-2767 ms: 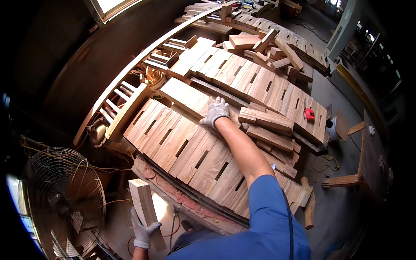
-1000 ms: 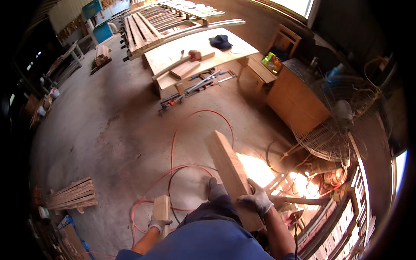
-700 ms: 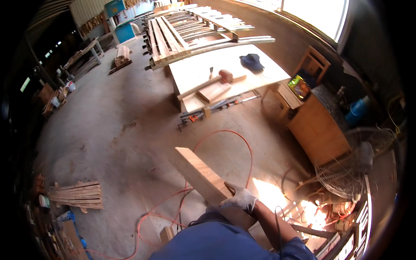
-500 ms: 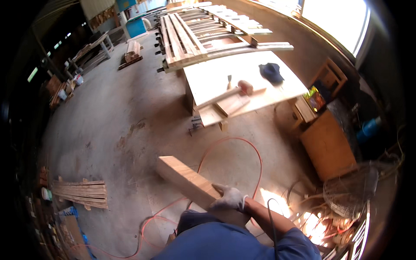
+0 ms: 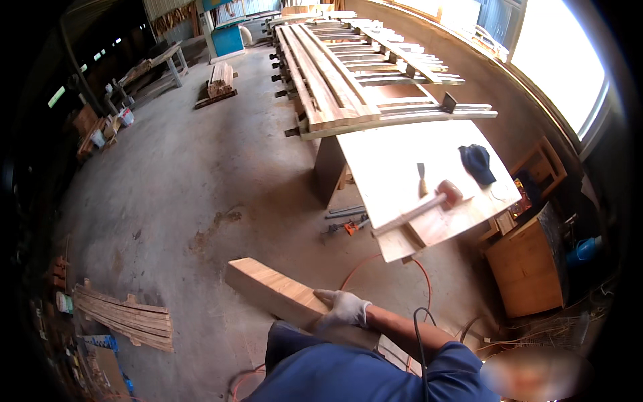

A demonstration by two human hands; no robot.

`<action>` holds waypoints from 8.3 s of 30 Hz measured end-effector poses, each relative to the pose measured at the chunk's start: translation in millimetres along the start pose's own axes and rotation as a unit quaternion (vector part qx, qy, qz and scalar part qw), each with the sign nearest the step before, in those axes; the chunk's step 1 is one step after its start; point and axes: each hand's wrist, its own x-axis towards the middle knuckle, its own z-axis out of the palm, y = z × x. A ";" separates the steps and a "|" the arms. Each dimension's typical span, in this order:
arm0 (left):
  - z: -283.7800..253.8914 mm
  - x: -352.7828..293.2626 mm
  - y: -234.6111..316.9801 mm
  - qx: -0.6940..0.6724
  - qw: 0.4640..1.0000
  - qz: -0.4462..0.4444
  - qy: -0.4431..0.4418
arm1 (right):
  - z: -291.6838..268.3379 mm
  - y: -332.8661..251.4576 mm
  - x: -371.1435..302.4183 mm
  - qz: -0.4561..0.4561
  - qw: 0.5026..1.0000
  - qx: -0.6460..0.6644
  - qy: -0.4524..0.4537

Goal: The person carries long wooden planks and places them into a large wooden jig structure. They adjust the planks within the jig and secure them using clamps. The person also picks up smaller wooden blocks and places them into the jig to support the planks.

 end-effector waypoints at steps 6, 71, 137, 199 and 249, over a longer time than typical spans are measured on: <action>-118.8 113.8 104.2 -0.022 0.999 -0.024 0.023 | -14.3 -100.6 97.1 -0.035 0.991 -0.107 0.073; -414.2 808.7 1627.0 0.377 0.835 0.368 -0.159 | -635.0 -652.9 738.8 -0.192 0.466 0.444 0.741; -247.2 423.6 1414.2 0.491 0.807 0.318 -0.071 | -801.7 -166.4 329.7 0.590 0.412 0.179 0.671; -483.9 656.7 2111.3 -0.451 0.697 0.294 -0.474 | -1066.5 -994.6 1248.3 -0.150 0.966 0.050 0.202; -179.4 585.3 2926.2 0.192 0.538 0.274 -0.774 | -1642.6 -1057.7 1546.9 -0.144 0.401 0.564 0.707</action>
